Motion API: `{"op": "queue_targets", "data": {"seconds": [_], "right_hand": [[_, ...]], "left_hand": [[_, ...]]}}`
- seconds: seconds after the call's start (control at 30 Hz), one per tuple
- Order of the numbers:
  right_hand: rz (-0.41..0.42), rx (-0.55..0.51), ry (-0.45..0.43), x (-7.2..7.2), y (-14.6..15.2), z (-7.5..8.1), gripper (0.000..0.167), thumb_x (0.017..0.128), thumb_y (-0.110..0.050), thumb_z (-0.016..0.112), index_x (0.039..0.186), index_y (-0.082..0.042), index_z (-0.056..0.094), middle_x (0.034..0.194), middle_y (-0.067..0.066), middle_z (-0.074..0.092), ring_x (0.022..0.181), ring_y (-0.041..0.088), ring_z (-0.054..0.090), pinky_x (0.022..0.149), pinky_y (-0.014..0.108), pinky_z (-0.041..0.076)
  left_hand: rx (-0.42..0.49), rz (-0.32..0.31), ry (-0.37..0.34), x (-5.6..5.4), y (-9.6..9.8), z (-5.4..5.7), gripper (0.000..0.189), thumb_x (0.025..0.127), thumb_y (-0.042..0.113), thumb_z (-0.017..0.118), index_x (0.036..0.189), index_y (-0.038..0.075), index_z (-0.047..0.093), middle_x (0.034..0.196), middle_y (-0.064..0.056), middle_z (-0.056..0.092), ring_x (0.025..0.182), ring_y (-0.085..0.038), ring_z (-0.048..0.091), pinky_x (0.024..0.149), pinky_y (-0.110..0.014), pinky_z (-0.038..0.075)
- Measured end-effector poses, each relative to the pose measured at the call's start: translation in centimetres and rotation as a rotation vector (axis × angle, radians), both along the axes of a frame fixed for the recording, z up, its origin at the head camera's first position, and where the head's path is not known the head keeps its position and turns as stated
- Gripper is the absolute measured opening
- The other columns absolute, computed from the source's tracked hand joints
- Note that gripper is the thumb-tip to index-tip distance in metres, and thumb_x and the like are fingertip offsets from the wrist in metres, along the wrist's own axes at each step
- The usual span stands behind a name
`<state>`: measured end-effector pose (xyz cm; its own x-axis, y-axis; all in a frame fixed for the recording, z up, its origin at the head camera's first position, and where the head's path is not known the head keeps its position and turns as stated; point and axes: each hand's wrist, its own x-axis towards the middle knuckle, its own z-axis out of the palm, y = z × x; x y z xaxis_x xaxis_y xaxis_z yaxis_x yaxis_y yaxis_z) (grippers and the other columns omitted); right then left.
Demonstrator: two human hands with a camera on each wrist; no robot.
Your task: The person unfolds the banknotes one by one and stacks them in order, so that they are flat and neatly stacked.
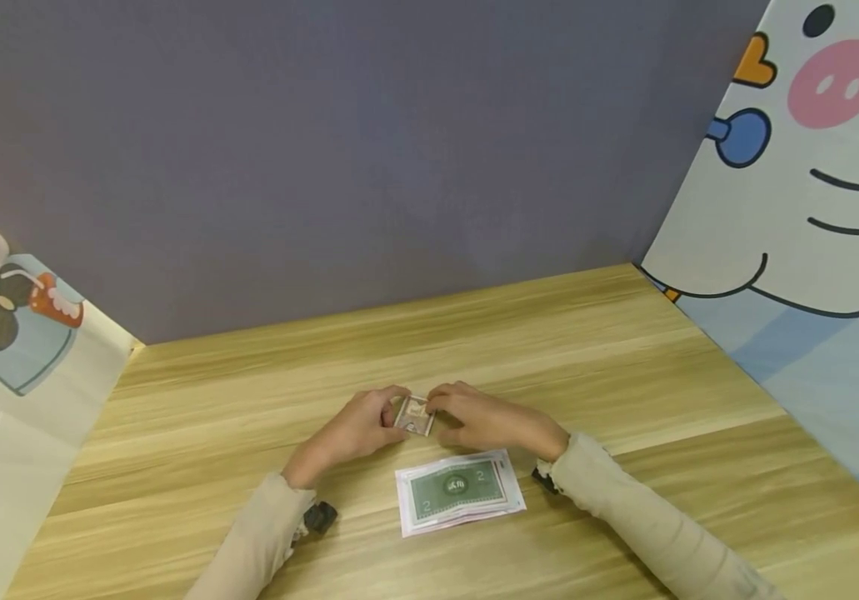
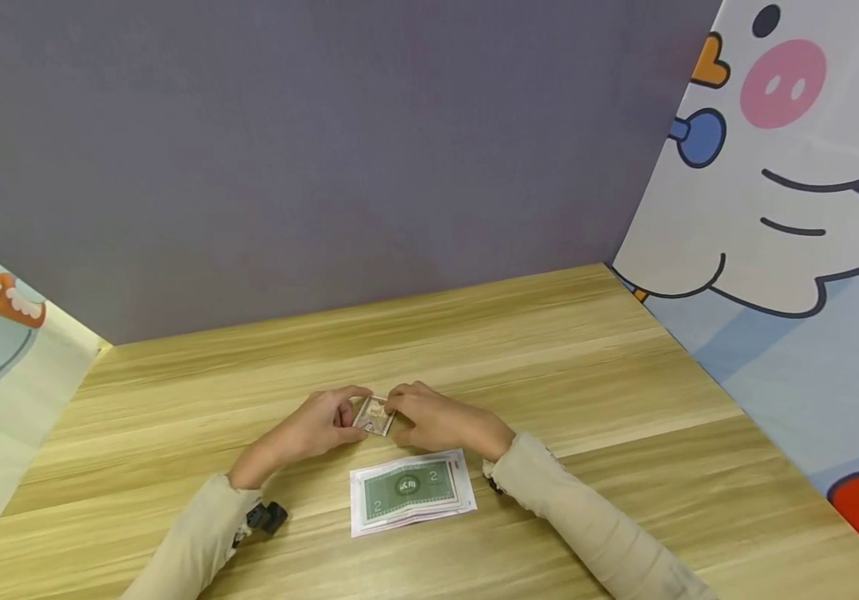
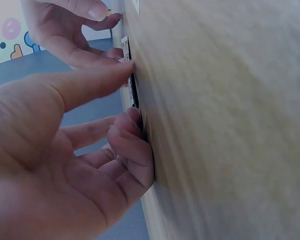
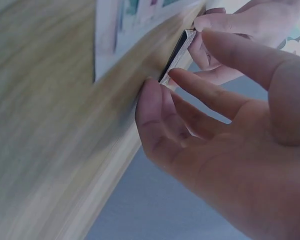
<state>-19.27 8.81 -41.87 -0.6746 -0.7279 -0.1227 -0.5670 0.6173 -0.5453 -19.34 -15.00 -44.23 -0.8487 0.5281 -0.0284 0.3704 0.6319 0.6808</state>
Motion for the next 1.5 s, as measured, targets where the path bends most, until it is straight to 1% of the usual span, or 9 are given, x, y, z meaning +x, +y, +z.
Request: {"op": "queue_targets", "data": {"seconds": [0.27,0.4,0.53,0.63,0.77,0.9,1.1,1.3,1.5], "right_hand": [[-0.013,-0.017,0.025,0.1,-0.2,-0.2,0.038,0.094,-0.015,0.068,0.13,-0.005,0.06,0.141,0.008,0.052,0.13,0.026,0.046,0.11,0.045,0.04],[-0.037,-0.076,0.014,0.1,-0.4,-0.5,0.035,0.094,-0.013,0.069,0.127,-0.005,0.062,0.129,0.007,0.058,0.117,0.023,0.055,0.099,0.039,0.048],[-0.074,-0.141,-0.024,0.0,-0.4,-0.8,0.035,0.093,-0.01,0.069,0.127,-0.004,0.061,0.114,0.005,0.062,0.097,0.016,0.058,0.083,0.029,0.052],[-0.101,-0.159,-0.038,-0.1,-0.4,-1.1,0.038,0.093,-0.007,0.069,0.129,-0.002,0.059,0.101,0.002,0.062,0.086,0.011,0.056,0.075,0.025,0.051],[-0.117,-0.166,-0.031,-0.2,-0.5,-1.1,0.024,0.094,-0.006,0.067,0.117,-0.002,0.065,0.083,-0.003,0.06,0.072,0.009,0.054,0.065,0.024,0.048],[-0.112,-0.182,-0.042,-0.3,-0.5,-1.0,0.008,0.092,-0.004,0.068,0.1,-0.006,0.069,0.075,-0.003,0.059,0.065,0.008,0.052,0.059,0.022,0.047],[-0.142,-0.245,-0.04,-0.7,-0.3,-0.4,0.003,0.092,-0.006,0.069,0.095,-0.006,0.07,0.078,-0.004,0.063,0.068,0.008,0.056,0.061,0.022,0.051],[-0.184,-0.315,0.011,-1.1,0.1,0.7,0.003,0.093,-0.008,0.068,0.094,-0.008,0.071,0.081,-0.005,0.066,0.074,0.009,0.06,0.068,0.024,0.054],[-0.194,-0.36,0.031,-0.9,0.4,1.7,0.003,0.091,-0.012,0.072,0.091,-0.009,0.07,0.079,-0.005,0.065,0.073,0.01,0.059,0.068,0.025,0.054]], "left_hand": [[0.006,0.011,0.01,0.1,-0.1,-0.2,0.043,0.089,0.014,0.075,0.126,0.006,0.057,0.072,0.0,0.058,0.057,-0.009,0.05,0.051,-0.023,0.044],[0.003,0.017,-0.012,0.4,0.3,-0.1,0.045,0.085,0.017,0.08,0.12,0.006,0.055,0.074,-0.001,0.058,0.059,-0.011,0.051,0.052,-0.024,0.045],[0.037,0.01,-0.029,0.5,0.7,0.1,0.045,0.081,0.013,0.083,0.113,0.008,0.053,0.089,-0.006,0.059,0.076,-0.016,0.055,0.063,-0.029,0.049],[0.083,-0.024,-0.006,0.6,1.1,0.1,0.042,0.08,0.006,0.082,0.109,0.007,0.051,0.098,-0.009,0.059,0.088,-0.02,0.057,0.073,-0.032,0.05],[0.137,-0.069,0.003,0.7,1.2,0.1,0.039,0.083,-0.002,0.076,0.11,0.004,0.048,0.09,-0.008,0.062,0.081,-0.019,0.06,0.068,-0.028,0.052],[0.145,-0.063,0.006,0.7,1.2,0.0,0.039,0.085,-0.003,0.073,0.115,0.003,0.05,0.084,-0.006,0.064,0.075,-0.015,0.061,0.066,-0.026,0.053],[0.18,-0.014,-0.041,0.6,0.9,0.3,0.026,0.094,0.011,0.068,0.117,0.004,0.059,0.092,-0.006,0.067,0.079,-0.017,0.064,0.069,-0.028,0.055],[0.289,-0.026,-0.129,0.4,0.4,1.1,0.013,0.098,0.015,0.063,0.107,0.006,0.066,0.086,-0.012,0.069,0.069,-0.021,0.065,0.062,-0.037,0.057],[0.352,-0.034,-0.108,0.6,0.5,2.1,0.009,0.097,0.009,0.064,0.101,0.001,0.066,0.081,-0.015,0.067,0.063,-0.019,0.062,0.058,-0.04,0.057]]}}
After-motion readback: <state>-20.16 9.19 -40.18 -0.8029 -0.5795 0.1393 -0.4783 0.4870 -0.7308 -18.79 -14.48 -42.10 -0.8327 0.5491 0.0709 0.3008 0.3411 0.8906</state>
